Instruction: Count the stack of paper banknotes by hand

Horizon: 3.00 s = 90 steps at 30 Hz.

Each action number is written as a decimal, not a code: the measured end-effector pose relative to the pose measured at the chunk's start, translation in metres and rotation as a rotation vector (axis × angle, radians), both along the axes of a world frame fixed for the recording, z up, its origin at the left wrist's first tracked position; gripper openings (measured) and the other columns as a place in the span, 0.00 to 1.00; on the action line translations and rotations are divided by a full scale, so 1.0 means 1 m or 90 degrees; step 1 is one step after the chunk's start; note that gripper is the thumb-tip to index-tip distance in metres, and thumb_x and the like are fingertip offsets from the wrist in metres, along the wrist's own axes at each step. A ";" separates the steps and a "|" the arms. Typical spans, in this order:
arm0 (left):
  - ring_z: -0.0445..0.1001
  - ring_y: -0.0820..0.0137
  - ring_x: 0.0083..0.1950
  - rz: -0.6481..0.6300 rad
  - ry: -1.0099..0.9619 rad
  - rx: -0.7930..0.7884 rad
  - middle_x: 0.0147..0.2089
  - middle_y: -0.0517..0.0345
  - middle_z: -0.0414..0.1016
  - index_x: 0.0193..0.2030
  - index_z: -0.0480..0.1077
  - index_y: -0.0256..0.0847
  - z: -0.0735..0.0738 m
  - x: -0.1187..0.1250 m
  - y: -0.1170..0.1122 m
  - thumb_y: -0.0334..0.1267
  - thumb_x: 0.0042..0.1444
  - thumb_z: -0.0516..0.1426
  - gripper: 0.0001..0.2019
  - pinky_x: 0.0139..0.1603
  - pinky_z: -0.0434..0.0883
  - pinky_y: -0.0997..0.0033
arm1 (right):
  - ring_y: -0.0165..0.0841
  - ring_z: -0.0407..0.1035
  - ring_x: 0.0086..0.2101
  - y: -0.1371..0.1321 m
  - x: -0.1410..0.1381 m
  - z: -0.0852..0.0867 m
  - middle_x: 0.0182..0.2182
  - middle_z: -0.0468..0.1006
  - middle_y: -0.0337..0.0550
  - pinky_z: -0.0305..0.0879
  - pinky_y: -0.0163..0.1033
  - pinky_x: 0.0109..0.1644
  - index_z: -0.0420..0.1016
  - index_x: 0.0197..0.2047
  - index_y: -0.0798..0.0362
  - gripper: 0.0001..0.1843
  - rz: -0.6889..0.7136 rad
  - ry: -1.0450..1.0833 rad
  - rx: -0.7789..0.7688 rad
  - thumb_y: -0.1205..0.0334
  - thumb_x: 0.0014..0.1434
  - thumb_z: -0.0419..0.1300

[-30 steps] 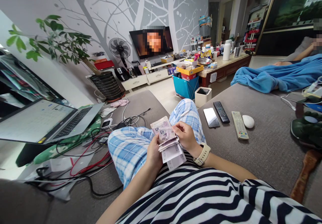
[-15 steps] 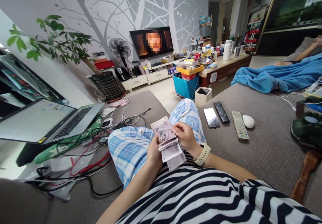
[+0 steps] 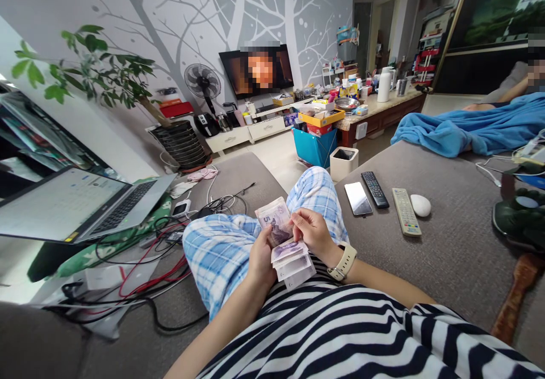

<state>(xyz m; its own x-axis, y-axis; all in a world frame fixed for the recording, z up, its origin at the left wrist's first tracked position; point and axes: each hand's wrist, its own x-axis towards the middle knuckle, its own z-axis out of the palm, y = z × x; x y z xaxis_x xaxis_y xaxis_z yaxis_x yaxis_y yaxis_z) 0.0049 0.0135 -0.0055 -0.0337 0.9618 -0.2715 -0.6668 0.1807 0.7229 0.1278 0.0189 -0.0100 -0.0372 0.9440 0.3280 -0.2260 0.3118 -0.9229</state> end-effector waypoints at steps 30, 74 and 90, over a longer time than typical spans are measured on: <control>0.79 0.61 0.43 -0.023 0.022 0.024 0.39 0.49 0.80 0.41 0.73 0.33 -0.001 -0.001 -0.002 0.38 0.48 0.60 0.14 0.46 0.73 0.64 | 0.32 0.63 0.26 0.008 0.002 -0.005 0.23 0.70 0.38 0.59 0.37 0.29 0.69 0.28 0.52 0.14 -0.108 -0.098 0.002 0.50 0.58 0.59; 0.75 0.66 0.31 0.015 0.097 0.013 0.26 0.56 0.76 0.31 0.74 0.37 0.012 0.002 -0.008 0.37 0.47 0.59 0.06 0.34 0.71 0.70 | 0.32 0.64 0.26 0.001 -0.001 0.002 0.25 0.71 0.38 0.60 0.37 0.29 0.71 0.29 0.51 0.13 -0.067 -0.024 0.003 0.50 0.55 0.62; 0.77 0.65 0.32 -0.007 0.007 -0.016 0.32 0.54 0.79 0.37 0.72 0.35 -0.001 0.000 -0.002 0.38 0.47 0.60 0.11 0.39 0.73 0.66 | 0.27 0.57 0.17 -0.002 0.000 0.001 0.14 0.66 0.34 0.52 0.35 0.23 0.70 0.27 0.53 0.21 -0.011 -0.018 0.006 0.45 0.62 0.54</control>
<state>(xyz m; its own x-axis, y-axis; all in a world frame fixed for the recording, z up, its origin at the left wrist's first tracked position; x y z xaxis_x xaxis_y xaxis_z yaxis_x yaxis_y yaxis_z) 0.0045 0.0117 -0.0061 -0.0265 0.9552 -0.2948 -0.6568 0.2057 0.7254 0.1275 0.0168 -0.0093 -0.0307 0.9416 0.3352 -0.1953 0.3233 -0.9259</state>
